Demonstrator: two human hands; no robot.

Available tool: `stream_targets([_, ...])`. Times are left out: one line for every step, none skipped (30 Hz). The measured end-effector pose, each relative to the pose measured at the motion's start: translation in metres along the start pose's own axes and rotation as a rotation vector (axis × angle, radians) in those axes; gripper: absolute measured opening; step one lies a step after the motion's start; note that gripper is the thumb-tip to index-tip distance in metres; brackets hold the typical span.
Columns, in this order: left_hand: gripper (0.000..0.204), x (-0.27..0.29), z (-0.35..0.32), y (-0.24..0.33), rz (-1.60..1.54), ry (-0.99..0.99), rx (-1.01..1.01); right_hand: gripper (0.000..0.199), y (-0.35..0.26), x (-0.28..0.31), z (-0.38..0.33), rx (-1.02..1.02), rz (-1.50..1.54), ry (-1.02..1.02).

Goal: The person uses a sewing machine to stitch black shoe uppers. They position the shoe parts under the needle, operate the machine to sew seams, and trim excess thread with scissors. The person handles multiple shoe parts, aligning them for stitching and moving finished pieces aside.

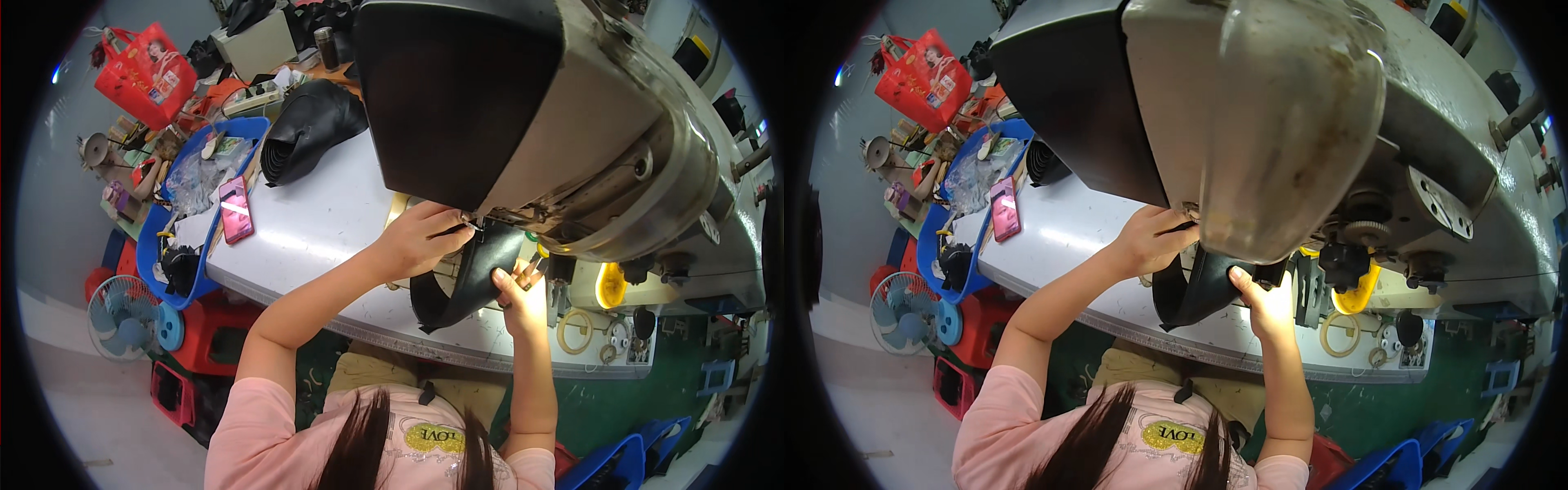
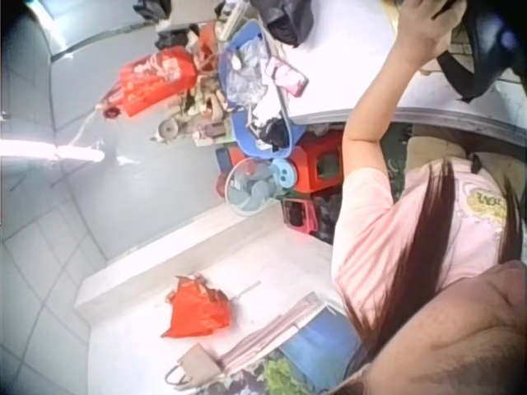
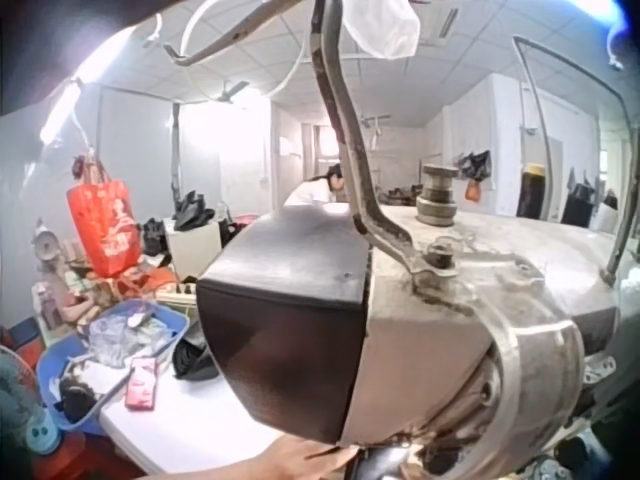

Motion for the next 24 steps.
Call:
stream_targets([0.033,0.0,-0.001,0.0,-0.004,0.007,-0.005,0.021,-0.001,0.0,0.0,0.007,-0.005,-0.005])
stream_targets([0.033,0.0,-0.001,0.0,-0.008,0.014,-0.011,0.021,-0.001,0.0,0.0,0.015,-0.011,-0.01])
stream_targets([0.032,0.0,0.0,0.001,-0.012,0.015,-0.007,0.021,0.0,-0.001,0.0,0.019,-0.014,-0.02])
stream_targets([0.031,0.0,0.001,0.001,-0.016,0.017,-0.002,0.021,-0.001,0.0,0.0,0.024,-0.02,-0.013])
stream_targets([0.031,0.0,0.001,0.001,-0.021,0.018,0.002,0.021,-0.002,0.001,0.001,0.028,-0.026,-0.006])
stream_targets([0.029,0.0,0.001,0.001,-0.027,0.031,0.003,0.022,-0.003,0.002,0.001,0.032,-0.035,0.005])
stream_targets([0.027,0.001,0.0,0.0,-0.033,0.043,0.005,0.024,-0.006,0.001,0.0,0.049,-0.046,0.003])
stream_targets([0.025,0.001,0.0,0.0,-0.039,0.055,0.006,0.025,-0.009,0.0,0.0,0.067,-0.057,0.001])
stream_targets([0.024,0.002,0.0,-0.001,-0.051,0.076,0.016,0.027,-0.012,-0.002,-0.001,0.084,-0.067,-0.003])
stream_targets([0.022,0.003,0.0,-0.002,-0.062,0.096,0.026,0.029,-0.016,-0.002,-0.001,0.105,-0.089,-0.002])
stream_targets([0.021,0.003,-0.001,-0.003,-0.074,0.116,0.035,0.031,-0.019,-0.003,-0.001,0.125,-0.111,-0.001])
stream_targets([0.02,0.002,-0.001,-0.007,-0.099,0.126,0.058,0.034,-0.021,-0.003,-0.001,0.137,-0.137,0.007])
stream_targets([0.019,0.0,-0.003,-0.013,-0.124,0.136,0.08,0.036,-0.022,-0.003,0.0,0.149,-0.164,0.016])
stream_targets([0.018,-0.002,-0.004,-0.018,-0.148,0.146,0.102,0.038,-0.022,-0.001,0.001,0.15,-0.196,0.032])
stream_targets([0.017,-0.004,-0.005,-0.024,-0.152,0.154,0.118,0.04,-0.022,0.0,0.002,0.153,-0.229,0.047])
stream_targets([0.017,-0.006,-0.005,-0.029,-0.155,0.162,0.134,0.029,-0.025,-0.001,-0.001,0.097,-0.209,0.053])
stream_targets([0.016,-0.008,-0.006,-0.033,-0.157,0.169,0.149,0.023,-0.026,0.004,-0.003,0.103,-0.293,0.096])
stream_targets([0.015,-0.009,-0.006,-0.034,-0.16,0.183,0.148,0.018,-0.028,0.012,-0.008,0.11,-0.381,0.139])
stream_targets([0.015,-0.01,-0.006,-0.034,-0.162,0.196,0.146,0.013,-0.03,0.021,-0.012,0.118,-0.467,0.182])
stream_targets([0.015,-0.009,-0.005,-0.035,-0.162,0.209,0.144,0.007,-0.04,0.033,-0.02,0.256,-0.574,0.174])
stream_targets([0.015,-0.01,-0.005,-0.035,-0.154,0.206,0.145,0.004,-0.074,0.03,-0.04,0.489,-0.538,0.221])
stream_targets([0.015,-0.007,-0.007,-0.035,-0.138,0.209,0.153,0.004,-0.09,0.047,-0.055,0.546,-0.606,0.291])
stream_targets([0.015,-0.005,-0.008,-0.035,-0.121,0.212,0.162,0.007,-0.127,0.055,-0.083,0.86,-1.023,0.398])
stream_targets([0.015,-0.003,-0.007,-0.033,-0.1,0.221,0.155,0.006,-0.146,0.1,-0.105,0.892,-1.061,0.642])
Point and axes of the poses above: each hand's wrist, its own z-axis towards the middle knuckle, its own x-axis out of the back of the hand, y = z × x, the point moved 10 cm from there along z, towards the middle knuckle
